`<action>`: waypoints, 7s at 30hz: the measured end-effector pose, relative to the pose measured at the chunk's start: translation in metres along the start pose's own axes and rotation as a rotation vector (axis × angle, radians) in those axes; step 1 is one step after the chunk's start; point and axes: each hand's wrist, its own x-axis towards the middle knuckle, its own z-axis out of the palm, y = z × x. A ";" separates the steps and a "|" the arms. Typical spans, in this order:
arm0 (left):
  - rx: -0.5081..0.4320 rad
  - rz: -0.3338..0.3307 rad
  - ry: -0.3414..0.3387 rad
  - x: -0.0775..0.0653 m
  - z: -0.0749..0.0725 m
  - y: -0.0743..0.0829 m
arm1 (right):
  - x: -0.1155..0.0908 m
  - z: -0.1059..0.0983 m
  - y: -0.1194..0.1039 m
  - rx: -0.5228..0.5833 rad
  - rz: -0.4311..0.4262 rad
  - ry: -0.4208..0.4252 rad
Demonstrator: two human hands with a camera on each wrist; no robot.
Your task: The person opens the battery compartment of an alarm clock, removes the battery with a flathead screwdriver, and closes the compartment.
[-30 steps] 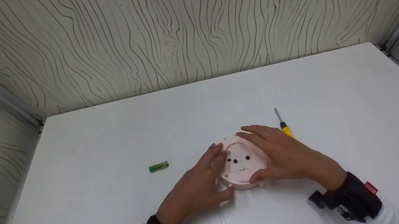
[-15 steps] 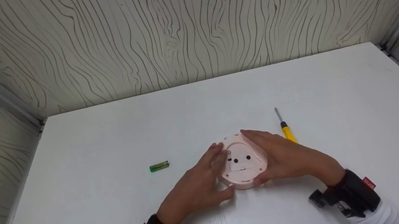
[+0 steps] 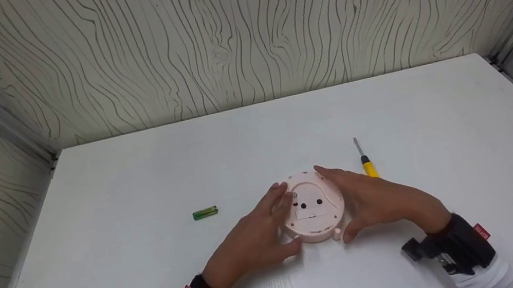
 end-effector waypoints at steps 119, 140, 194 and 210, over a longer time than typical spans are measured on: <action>-0.165 0.116 0.274 -0.002 -0.012 0.010 | -0.015 -0.006 -0.058 -0.406 -0.387 0.347; -0.353 0.168 0.320 -0.001 -0.017 0.004 | -0.016 -0.017 -0.043 -0.212 -0.343 0.341; -0.713 0.455 0.373 -0.003 -0.019 0.008 | -0.001 0.003 -0.030 0.270 -0.450 0.245; -0.654 0.383 0.314 -0.002 -0.022 0.003 | -0.004 -0.009 -0.034 0.133 -0.444 0.389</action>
